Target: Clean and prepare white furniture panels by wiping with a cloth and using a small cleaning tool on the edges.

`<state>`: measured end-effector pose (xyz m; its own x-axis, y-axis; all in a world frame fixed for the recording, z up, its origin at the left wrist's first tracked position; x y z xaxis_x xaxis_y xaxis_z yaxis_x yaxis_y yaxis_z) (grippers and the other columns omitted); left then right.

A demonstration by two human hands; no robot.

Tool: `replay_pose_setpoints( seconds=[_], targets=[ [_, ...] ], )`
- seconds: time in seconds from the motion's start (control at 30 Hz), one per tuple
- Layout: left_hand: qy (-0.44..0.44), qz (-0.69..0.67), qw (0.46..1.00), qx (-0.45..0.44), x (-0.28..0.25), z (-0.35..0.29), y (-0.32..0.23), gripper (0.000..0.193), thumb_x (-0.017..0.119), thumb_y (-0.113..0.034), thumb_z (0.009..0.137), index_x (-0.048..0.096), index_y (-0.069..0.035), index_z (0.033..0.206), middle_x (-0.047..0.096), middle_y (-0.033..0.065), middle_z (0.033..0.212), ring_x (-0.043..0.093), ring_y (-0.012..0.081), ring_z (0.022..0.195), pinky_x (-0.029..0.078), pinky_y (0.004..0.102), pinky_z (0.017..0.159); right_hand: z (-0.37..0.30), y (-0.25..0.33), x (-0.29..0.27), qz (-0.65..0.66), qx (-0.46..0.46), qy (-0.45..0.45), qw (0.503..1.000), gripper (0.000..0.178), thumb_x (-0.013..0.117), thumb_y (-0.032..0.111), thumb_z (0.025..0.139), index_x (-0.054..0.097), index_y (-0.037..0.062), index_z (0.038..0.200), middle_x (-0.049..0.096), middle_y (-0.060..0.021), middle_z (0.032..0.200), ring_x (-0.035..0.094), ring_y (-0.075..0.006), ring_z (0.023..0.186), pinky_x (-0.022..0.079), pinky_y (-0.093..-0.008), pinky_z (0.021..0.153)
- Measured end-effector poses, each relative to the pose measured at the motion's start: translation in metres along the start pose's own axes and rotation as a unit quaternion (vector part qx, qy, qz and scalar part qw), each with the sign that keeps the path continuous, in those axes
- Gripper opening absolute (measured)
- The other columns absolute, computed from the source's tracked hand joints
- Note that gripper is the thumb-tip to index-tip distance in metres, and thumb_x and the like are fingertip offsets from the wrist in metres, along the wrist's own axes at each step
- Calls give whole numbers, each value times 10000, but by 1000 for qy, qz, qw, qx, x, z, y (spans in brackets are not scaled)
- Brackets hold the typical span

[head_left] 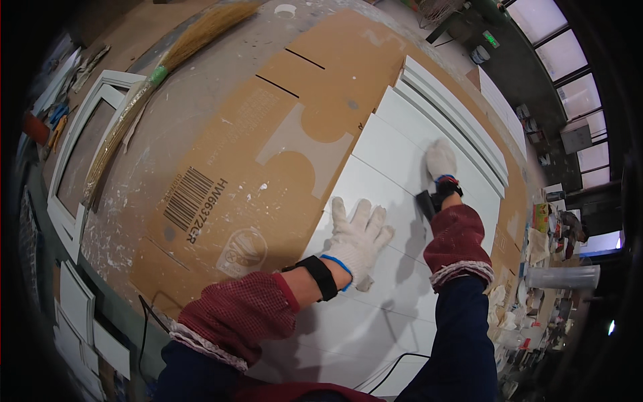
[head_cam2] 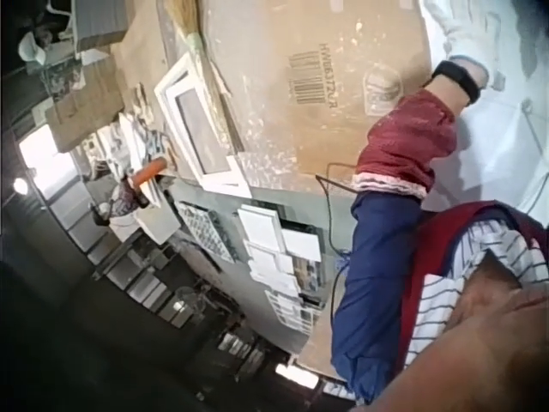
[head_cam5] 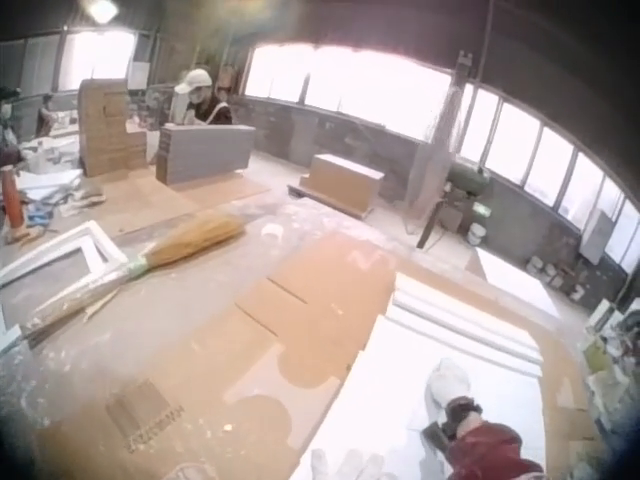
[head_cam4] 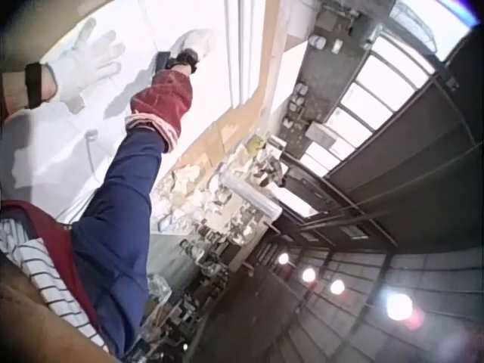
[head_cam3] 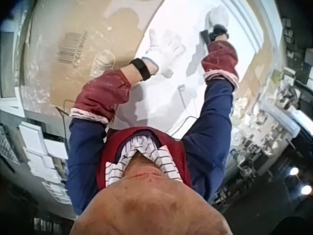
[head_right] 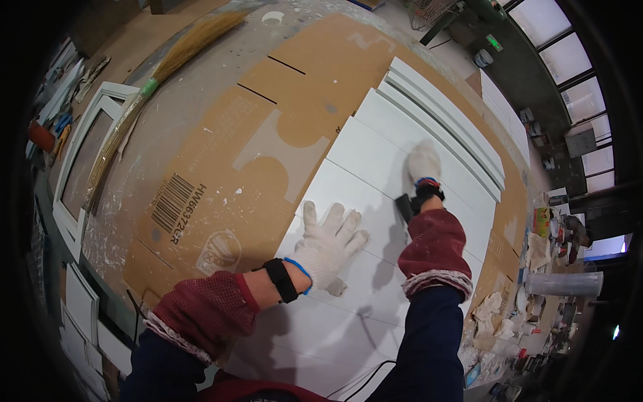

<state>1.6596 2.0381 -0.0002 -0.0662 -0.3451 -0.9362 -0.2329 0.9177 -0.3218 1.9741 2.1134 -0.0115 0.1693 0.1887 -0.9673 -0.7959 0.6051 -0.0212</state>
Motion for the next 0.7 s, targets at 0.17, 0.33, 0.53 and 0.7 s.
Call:
replay_pose_setpoints(
  seconds=[0.17,0.33,0.53,0.7],
  targets=[
    [26,44,999,-16,7,-4,13,944,660,-661,682,360,-223,1463,283,133,1534,256,362,1368,149,769,1013,-15,282,-15,153,-216,131,955,267,522,273,925,544,23,1015,656,-249,989,621,-429,957,487,-506,821],
    [-35,27,997,71,19,-19,19,479,481,-374,906,475,-155,1331,460,128,1387,372,291,1311,199,567,1135,-46,281,-50,250,-198,107,942,305,510,267,935,578,53,1141,642,-228,1087,612,-406,1027,481,-475,884],
    [-104,-160,975,117,-15,-163,44,801,814,-380,576,527,-7,1225,487,175,1299,427,327,1237,320,544,1057,-69,-21,-43,-56,124,39,990,295,470,287,947,567,57,1102,659,-230,986,642,-412,930,495,-516,812],
    [-43,-115,988,96,32,-250,9,718,690,-350,707,482,-34,1316,466,179,1364,440,358,1255,310,545,1103,-117,94,-35,-30,21,27,999,215,400,220,985,555,72,1003,650,-188,807,652,-381,730,527,-478,683]
  ],
)
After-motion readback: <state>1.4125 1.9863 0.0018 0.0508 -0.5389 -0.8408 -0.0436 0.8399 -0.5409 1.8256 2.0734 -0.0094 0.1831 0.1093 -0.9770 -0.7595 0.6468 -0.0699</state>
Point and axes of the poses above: each hand's wrist, its own z-axis towards the middle knuckle, its own x-axis out of the palm, y = z × x, the point moved 9 cm from there along z, towards the middle knuckle
